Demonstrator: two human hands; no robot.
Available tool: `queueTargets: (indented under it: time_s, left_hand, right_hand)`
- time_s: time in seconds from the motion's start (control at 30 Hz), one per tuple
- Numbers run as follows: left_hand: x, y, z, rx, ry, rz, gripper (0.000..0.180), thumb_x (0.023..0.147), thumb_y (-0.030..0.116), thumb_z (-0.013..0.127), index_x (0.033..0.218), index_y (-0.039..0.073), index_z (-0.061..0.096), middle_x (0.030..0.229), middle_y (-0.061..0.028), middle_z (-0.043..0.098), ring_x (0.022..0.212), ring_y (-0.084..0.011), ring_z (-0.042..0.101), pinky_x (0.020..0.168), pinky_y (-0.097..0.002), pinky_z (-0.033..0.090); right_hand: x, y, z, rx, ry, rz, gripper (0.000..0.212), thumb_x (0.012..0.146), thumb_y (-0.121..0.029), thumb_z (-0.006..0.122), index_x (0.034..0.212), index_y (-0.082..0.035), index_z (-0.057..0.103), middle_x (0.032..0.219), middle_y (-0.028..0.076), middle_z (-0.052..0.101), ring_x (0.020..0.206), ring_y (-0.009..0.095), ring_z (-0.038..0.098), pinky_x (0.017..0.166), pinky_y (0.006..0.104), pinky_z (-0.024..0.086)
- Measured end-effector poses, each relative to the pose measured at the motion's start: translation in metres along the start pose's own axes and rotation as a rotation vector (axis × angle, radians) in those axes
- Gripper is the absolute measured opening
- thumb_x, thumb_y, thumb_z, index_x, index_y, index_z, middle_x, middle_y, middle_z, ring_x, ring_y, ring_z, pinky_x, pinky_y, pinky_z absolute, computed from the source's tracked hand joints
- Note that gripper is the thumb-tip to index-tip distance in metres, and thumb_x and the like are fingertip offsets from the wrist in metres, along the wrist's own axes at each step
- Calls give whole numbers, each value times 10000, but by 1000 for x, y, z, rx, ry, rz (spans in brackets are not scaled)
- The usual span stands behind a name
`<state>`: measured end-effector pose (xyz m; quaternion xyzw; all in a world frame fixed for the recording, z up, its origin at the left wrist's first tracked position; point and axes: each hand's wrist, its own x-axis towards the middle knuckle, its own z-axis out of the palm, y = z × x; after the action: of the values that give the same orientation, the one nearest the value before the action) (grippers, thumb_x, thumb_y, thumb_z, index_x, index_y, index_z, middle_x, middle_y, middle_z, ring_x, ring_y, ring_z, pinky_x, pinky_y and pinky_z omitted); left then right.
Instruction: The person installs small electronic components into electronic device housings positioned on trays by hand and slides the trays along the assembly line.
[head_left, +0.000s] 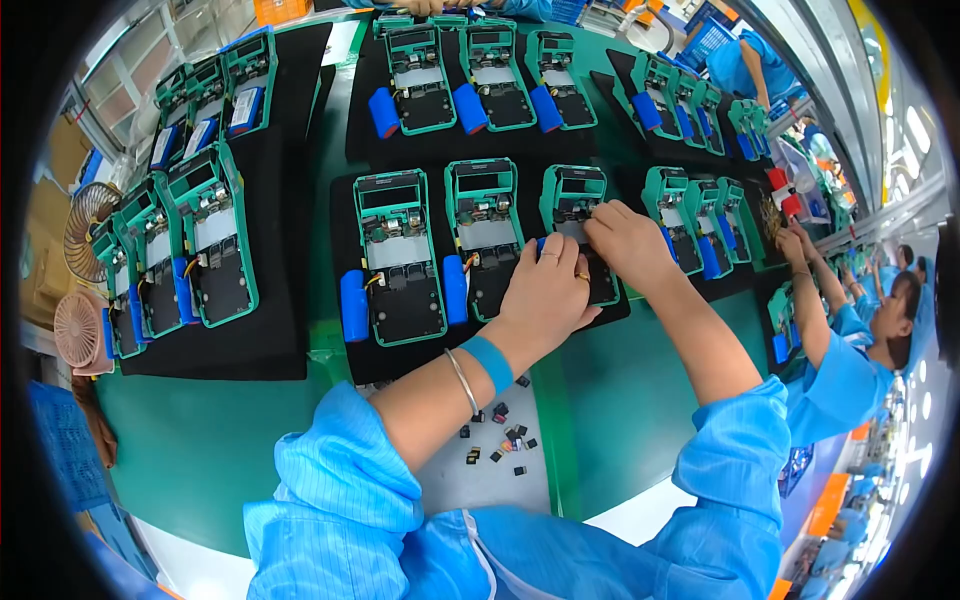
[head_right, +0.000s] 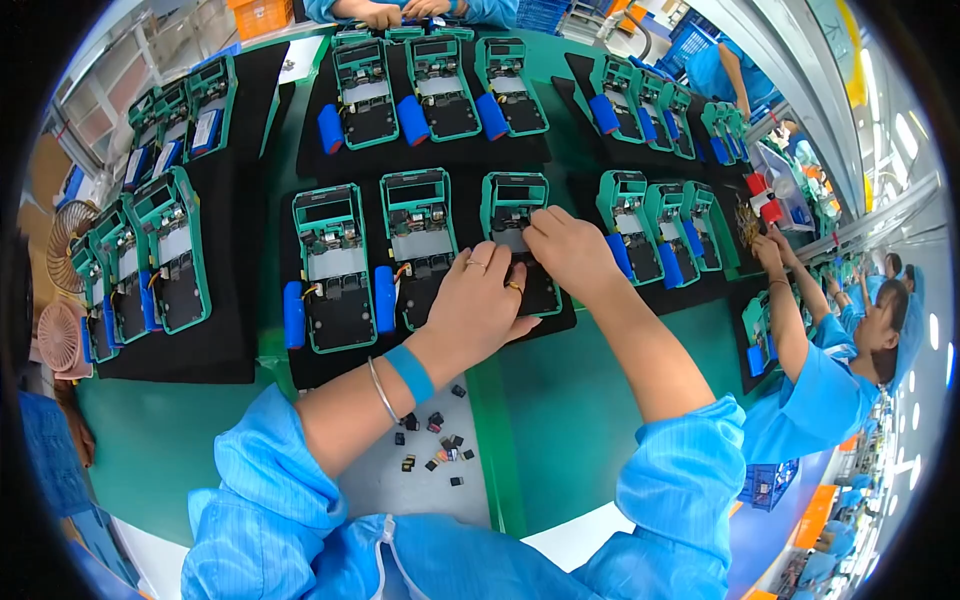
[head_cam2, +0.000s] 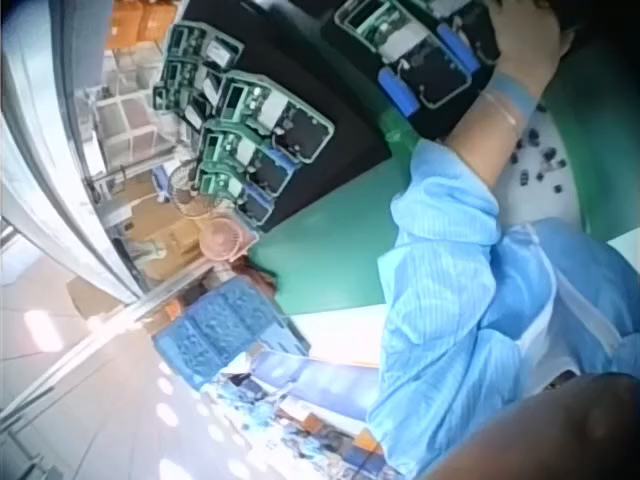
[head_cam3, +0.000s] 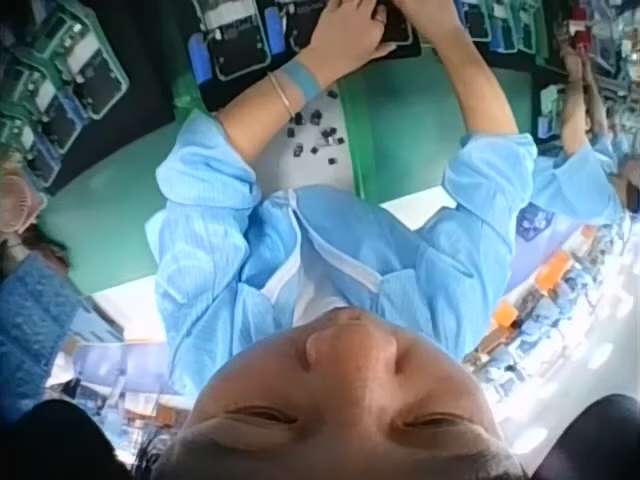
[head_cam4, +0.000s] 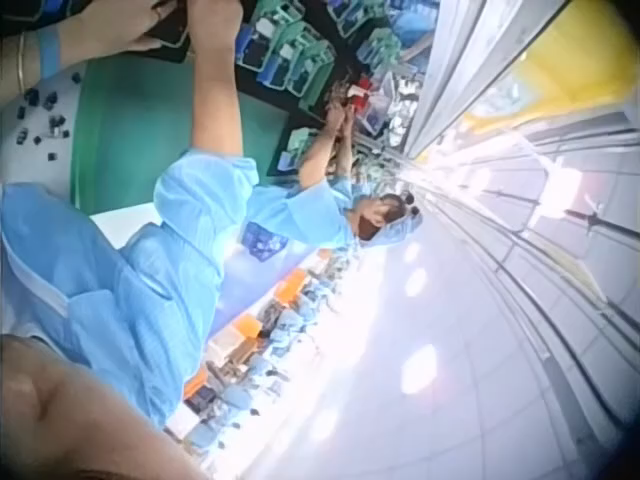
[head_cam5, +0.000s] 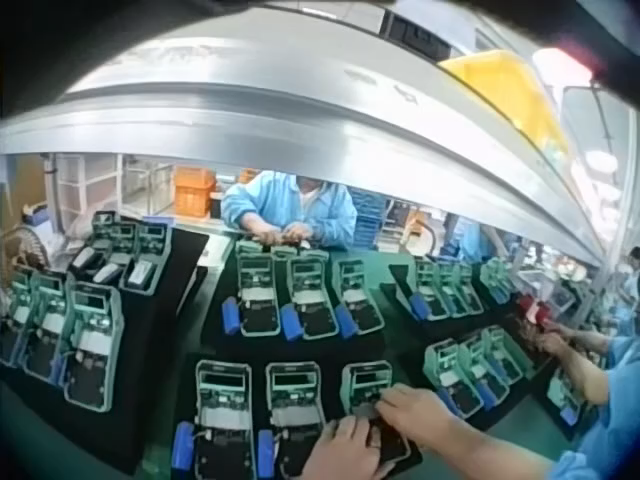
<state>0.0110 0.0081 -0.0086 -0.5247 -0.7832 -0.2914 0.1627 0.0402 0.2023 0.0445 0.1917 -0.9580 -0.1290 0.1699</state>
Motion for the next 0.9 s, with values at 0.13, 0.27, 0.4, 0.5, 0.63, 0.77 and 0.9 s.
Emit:
queueTargets:
  time_s: [0.13,0.27,0.4,0.5,0.63,0.77,0.9]
  left_hand:
    - [0,-1,2,20,-1,7,622,748,426,792,1123,-56,673,1118,-162,542,1153,-323,463,998,-451,440]
    - [0,-1,0,9,-13,16,626,749,424,791,1122,-62,666,1116,-167,541,1155,-327,462,1003,-454,439]
    - [1,0,-10,29,-38,25,616,756,418,788,1141,-46,663,1133,-168,546,1165,-331,473,1014,-444,439]
    - [-5,-6,-26,-88,-1,-1,579,810,394,756,1204,-12,639,1264,-216,540,1240,-380,465,1058,-462,410]
    - [-33,-29,-112,-271,54,-193,629,847,313,732,1370,21,537,1395,-291,459,1311,-458,418,1115,-497,346]
    - [-109,-84,-136,-671,43,-752,746,895,295,705,1490,-10,372,1476,-264,408,1394,-368,378,1161,-428,297]
    - [-115,-61,-165,-1003,-72,-1203,807,916,271,685,1541,0,253,1392,-131,472,1262,-226,465,1039,-384,409]
  right_hand:
    - [4,0,3,-31,6,17,197,689,-48,698,872,-69,628,875,50,557,856,238,599,659,346,539]
    - [12,1,-6,-44,-4,75,187,715,-58,691,876,-88,602,882,40,548,877,224,597,637,334,545]
    - [18,-5,-5,-166,-48,134,205,734,-68,685,915,-109,599,917,28,554,925,205,604,620,312,556]
    - [7,-11,-7,-51,-67,315,163,824,-128,679,971,-111,611,957,62,583,967,266,627,710,375,561]
    - [-30,-18,-13,332,28,789,174,943,-215,628,1036,-70,606,966,137,657,914,346,660,770,449,524]
    - [-53,-21,-3,712,-38,1014,224,984,-233,575,1055,-30,637,951,164,698,914,381,662,783,445,515]
    - [-53,-16,13,583,-18,982,337,995,-308,548,1040,8,656,940,235,679,925,425,651,774,467,501]
